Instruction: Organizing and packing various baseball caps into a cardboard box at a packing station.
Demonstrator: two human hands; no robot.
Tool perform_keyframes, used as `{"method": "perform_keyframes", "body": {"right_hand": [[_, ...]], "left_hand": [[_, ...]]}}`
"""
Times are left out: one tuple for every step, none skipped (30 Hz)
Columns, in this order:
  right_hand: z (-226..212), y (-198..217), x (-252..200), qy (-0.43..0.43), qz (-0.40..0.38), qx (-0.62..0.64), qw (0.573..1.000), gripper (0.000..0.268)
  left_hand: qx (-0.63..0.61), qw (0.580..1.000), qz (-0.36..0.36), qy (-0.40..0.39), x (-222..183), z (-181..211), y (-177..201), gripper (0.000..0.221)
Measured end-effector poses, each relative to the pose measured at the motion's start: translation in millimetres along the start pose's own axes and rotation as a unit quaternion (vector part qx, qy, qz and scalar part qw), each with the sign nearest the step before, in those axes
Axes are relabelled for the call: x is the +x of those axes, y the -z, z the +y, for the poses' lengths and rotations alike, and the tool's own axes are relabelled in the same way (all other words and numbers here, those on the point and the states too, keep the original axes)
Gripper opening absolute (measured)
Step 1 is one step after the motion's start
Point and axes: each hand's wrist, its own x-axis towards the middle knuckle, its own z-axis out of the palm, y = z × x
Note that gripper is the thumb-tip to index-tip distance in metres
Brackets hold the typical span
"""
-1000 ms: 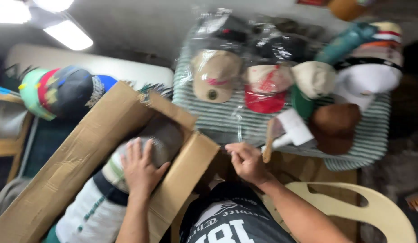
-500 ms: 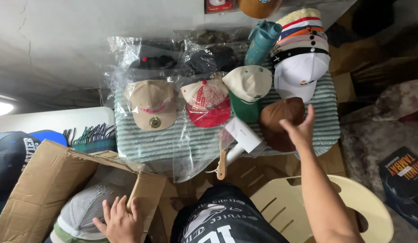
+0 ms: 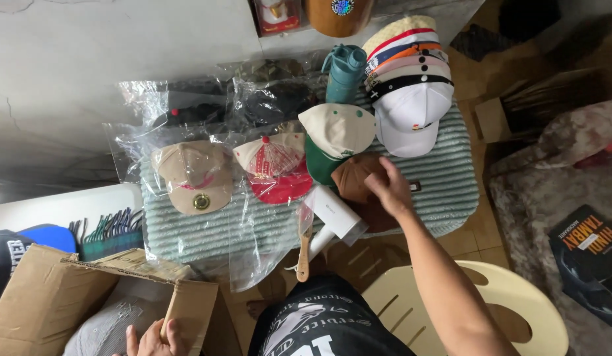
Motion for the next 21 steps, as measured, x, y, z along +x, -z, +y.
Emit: {"method": "perform_keyframes", "body": {"right_hand": [[40, 2, 23, -0.001, -0.002, 0.0, 1.0, 0.105], [79, 3, 48, -0.048, 0.165, 0.067, 0.983, 0.073], [117, 4, 72, -0.093, 0.326, 0.132, 0.931, 0.045], [121, 13, 82, -0.093, 0.324, 0.132, 0.932, 0.045], [125, 21, 91, -0.162, 0.314, 0.303, 0.885, 0.052], [129, 29, 101, -0.225, 0.295, 0.463, 0.805, 0.077], [120, 34, 99, -0.225, 0.294, 0.462, 0.806, 0.077], [111, 40, 96, -0.235, 0.266, 0.549, 0.756, 0.067], [102, 46, 94, -0.244, 0.236, 0.631, 0.698, 0.058], [97, 49, 93, -0.244, 0.235, 0.63, 0.699, 0.058], [93, 51, 92, -0.26, 0.238, 0.637, 0.686, 0.05], [89, 54, 90, -0.277, 0.241, 0.643, 0.673, 0.043], [91, 53, 90, -0.278, 0.241, 0.641, 0.674, 0.043], [93, 52, 92, -0.254, 0.234, 0.637, 0.689, 0.046], [95, 52, 93, -0.231, 0.228, 0.633, 0.703, 0.05], [81, 52, 86, -0.232, 0.228, 0.632, 0.704, 0.05], [67, 51, 80, -0.205, 0.255, 0.635, 0.7, 0.05], [53, 52, 72, -0.177, 0.282, 0.639, 0.693, 0.05], [47, 50, 66, -0.178, 0.284, 0.638, 0.693, 0.05], [41, 49, 59, -0.185, 0.307, 0.632, 0.687, 0.053], [35, 49, 53, -0.193, 0.33, 0.625, 0.68, 0.056]], "left_hand": [[0.002, 1.0, -0.002, 0.0, -1, 0, 2, 0.055], [-0.01, 1.0, -0.024, 0.009, -2, 1, 4, 0.051], [-0.022, 0.999, -0.047, 0.017, -2, 1, 5, 0.048], [-0.021, 0.998, -0.048, 0.018, 2, 6, 14, 0.048], [0.011, 0.997, -0.07, 0.005, 6, 10, 22, 0.049], [0.042, 0.995, -0.092, -0.007, 10, 15, 29, 0.051], [0.042, 0.995, -0.092, -0.006, 10, 16, 31, 0.051], [0.041, 0.996, -0.083, -0.009, 10, 18, 32, 0.053], [0.039, 0.996, -0.074, -0.011, 11, 19, 34, 0.056], [0.039, 0.996, -0.074, -0.01, 11, 21, 34, 0.056], [0.042, 0.998, -0.045, -0.021, 11, 22, 34, 0.055], [0.044, 0.998, -0.017, -0.033, 10, 24, 35, 0.054], [0.045, 0.998, -0.019, -0.032, 8, 21, 34, 0.054], [0.042, 0.999, -0.015, -0.03, 7, 20, 31, 0.053], [0.04, 0.999, -0.011, -0.028, 6, 19, 28, 0.051], [0.039, 0.999, -0.013, -0.028, 6, 18, 29, 0.051], [0.04, 0.999, -0.009, -0.032, 6, 19, 30, 0.051], [0.04, 0.998, -0.004, -0.037, 7, 19, 30, 0.051], [0.04, 0.998, -0.005, -0.039, 7, 17, 32, 0.051], [0.038, 0.998, -0.036, -0.03, 9, 16, 32, 0.05], [0.037, 0.997, -0.067, -0.021, 10, 16, 32, 0.049]]}}
